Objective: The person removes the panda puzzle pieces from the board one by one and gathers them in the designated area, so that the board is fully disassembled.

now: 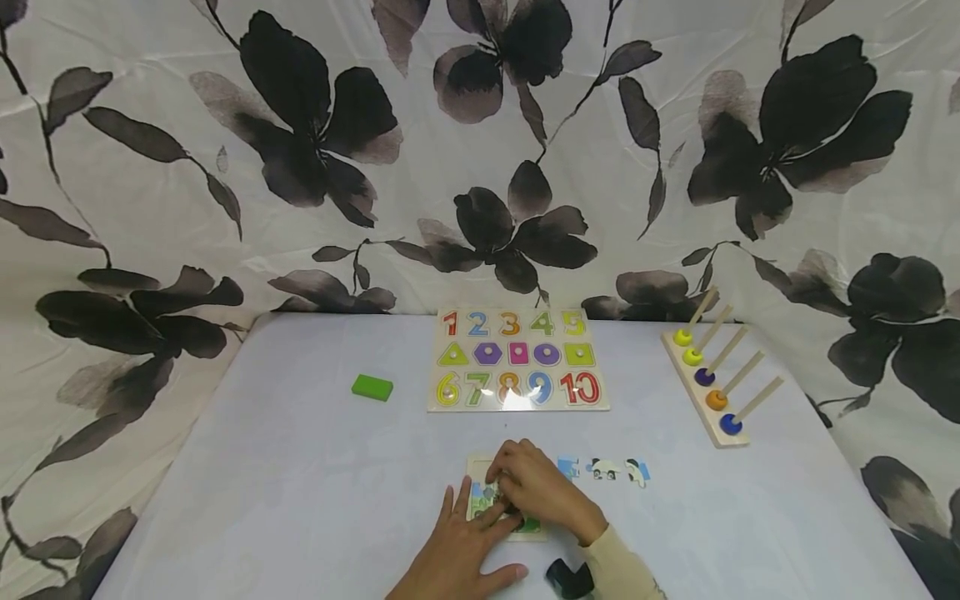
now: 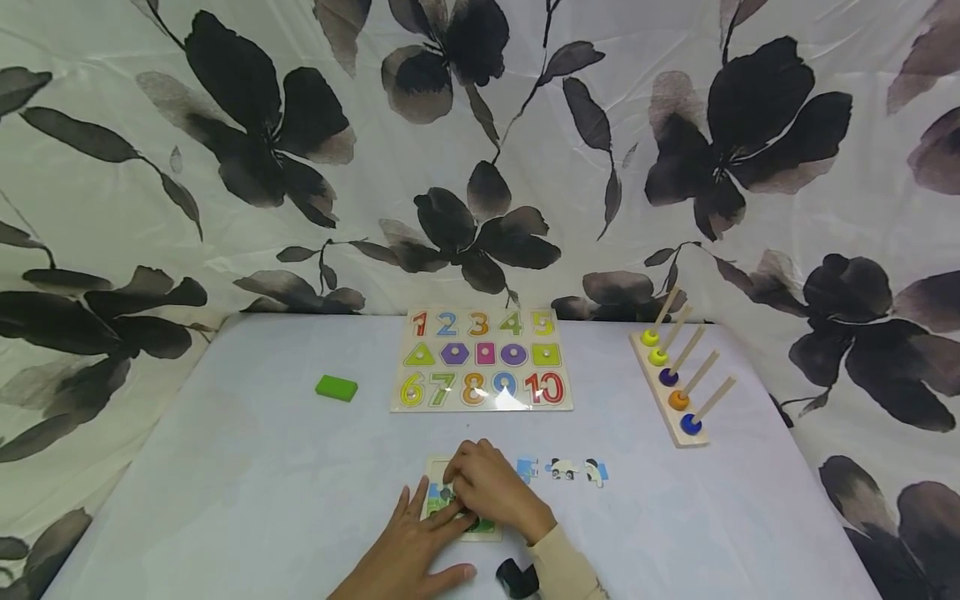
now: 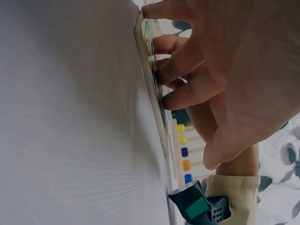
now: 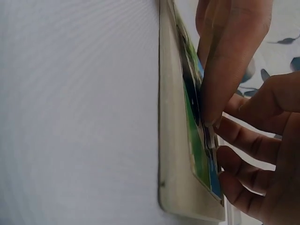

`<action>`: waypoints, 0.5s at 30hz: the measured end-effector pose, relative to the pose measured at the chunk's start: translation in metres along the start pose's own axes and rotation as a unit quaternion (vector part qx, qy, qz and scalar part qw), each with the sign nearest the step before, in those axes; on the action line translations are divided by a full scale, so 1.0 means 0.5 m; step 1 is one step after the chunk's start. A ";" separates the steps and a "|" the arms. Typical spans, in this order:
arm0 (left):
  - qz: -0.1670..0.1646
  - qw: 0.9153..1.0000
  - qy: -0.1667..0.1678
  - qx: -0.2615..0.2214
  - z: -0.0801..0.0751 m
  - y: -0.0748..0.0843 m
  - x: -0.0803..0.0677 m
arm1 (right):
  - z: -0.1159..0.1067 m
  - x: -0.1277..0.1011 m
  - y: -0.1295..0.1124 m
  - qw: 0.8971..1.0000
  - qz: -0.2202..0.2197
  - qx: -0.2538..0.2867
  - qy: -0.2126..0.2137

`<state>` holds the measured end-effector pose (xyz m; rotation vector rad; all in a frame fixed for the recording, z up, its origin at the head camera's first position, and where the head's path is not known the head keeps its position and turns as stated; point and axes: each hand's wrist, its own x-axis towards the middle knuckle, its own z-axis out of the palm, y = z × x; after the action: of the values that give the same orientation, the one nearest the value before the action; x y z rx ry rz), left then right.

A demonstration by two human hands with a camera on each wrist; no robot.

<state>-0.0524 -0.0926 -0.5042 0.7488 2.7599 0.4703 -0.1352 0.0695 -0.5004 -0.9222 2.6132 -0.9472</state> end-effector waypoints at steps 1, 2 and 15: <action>-0.001 1.000 -0.001 -0.001 0.000 0.000 0.000 | 0.000 0.000 -0.001 1.000 0.001 0.001 0.001; -0.002 1.000 -0.002 -0.002 0.000 0.000 0.000 | 0.001 0.000 -0.002 1.000 0.004 0.003 0.001; -0.003 1.000 -0.015 -0.008 0.006 -0.006 0.003 | 0.005 -0.006 0.008 0.998 -0.005 0.063 -0.012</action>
<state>-0.0542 -0.0935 -0.5082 0.7384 2.7254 0.4761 -0.1341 0.0725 -0.5048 -0.9100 2.4986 -1.0837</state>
